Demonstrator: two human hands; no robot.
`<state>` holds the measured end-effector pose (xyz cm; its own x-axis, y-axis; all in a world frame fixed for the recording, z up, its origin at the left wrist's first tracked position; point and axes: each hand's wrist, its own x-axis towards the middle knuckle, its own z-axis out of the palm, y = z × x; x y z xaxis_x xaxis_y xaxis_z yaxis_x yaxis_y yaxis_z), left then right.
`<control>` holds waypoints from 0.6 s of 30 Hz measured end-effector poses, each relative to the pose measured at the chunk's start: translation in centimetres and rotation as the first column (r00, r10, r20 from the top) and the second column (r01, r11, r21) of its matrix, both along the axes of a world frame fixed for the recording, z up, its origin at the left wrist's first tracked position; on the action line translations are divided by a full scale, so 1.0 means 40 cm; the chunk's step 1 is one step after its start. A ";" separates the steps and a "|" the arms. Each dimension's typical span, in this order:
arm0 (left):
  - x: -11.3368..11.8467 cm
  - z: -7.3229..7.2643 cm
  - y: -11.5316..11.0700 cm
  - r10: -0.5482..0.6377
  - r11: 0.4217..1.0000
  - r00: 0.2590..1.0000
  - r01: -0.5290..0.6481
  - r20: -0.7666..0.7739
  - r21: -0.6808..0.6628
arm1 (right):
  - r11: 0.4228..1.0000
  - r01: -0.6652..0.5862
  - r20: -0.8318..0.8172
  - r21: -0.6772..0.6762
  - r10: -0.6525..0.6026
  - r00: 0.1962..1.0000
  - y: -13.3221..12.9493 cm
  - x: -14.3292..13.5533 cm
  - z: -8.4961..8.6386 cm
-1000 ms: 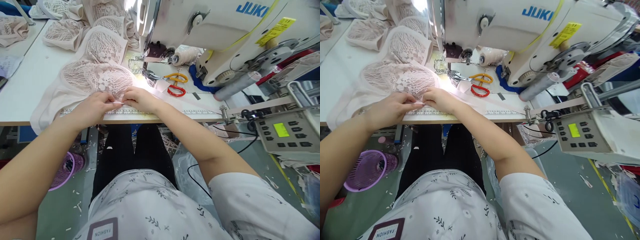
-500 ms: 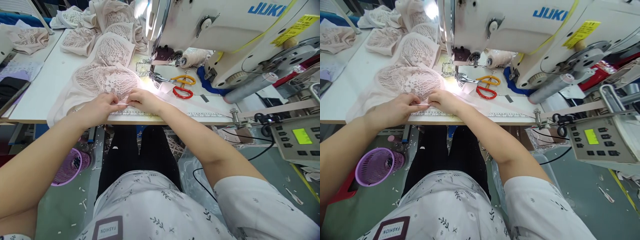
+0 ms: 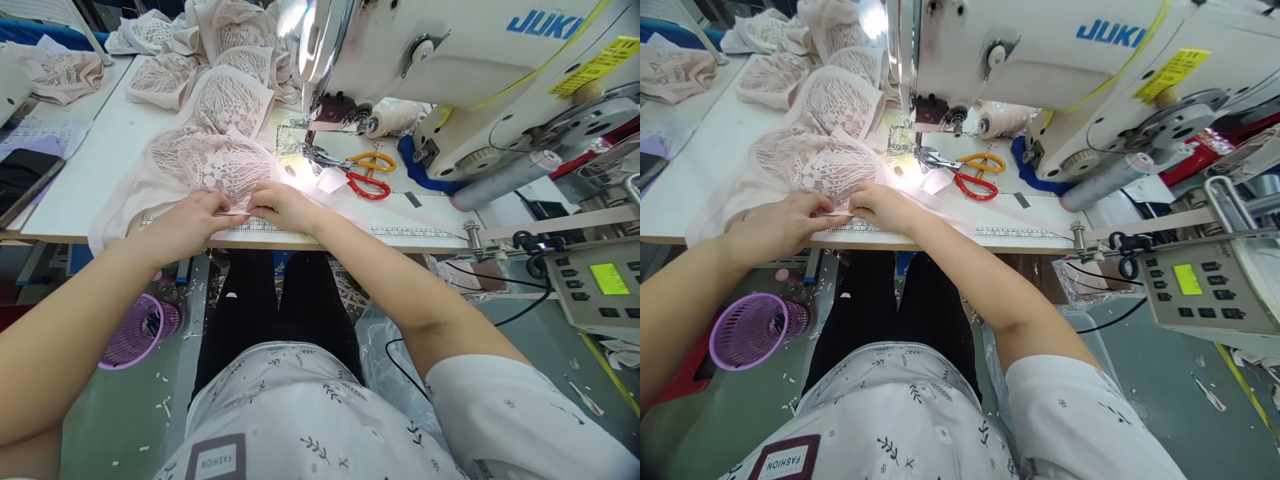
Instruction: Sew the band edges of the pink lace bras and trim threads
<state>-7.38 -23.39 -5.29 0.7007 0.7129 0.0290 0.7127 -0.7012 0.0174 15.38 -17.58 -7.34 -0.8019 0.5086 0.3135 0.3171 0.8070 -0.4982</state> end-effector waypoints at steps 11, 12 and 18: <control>0.014 0.007 -0.025 0.035 0.998 0.998 -0.032 -0.052 0.060 | 0.979 -0.030 0.092 0.202 0.011 0.996 -0.031 0.026 -0.012; 0.015 0.008 -0.028 0.038 0.997 0.997 -0.034 -0.068 0.071 | 0.977 -0.030 0.105 0.212 0.008 0.994 -0.033 0.026 -0.012; 0.013 0.009 -0.038 0.048 0.994 0.994 -0.038 -0.102 0.103 | 0.972 -0.040 0.139 0.231 0.008 0.990 -0.035 0.020 -0.003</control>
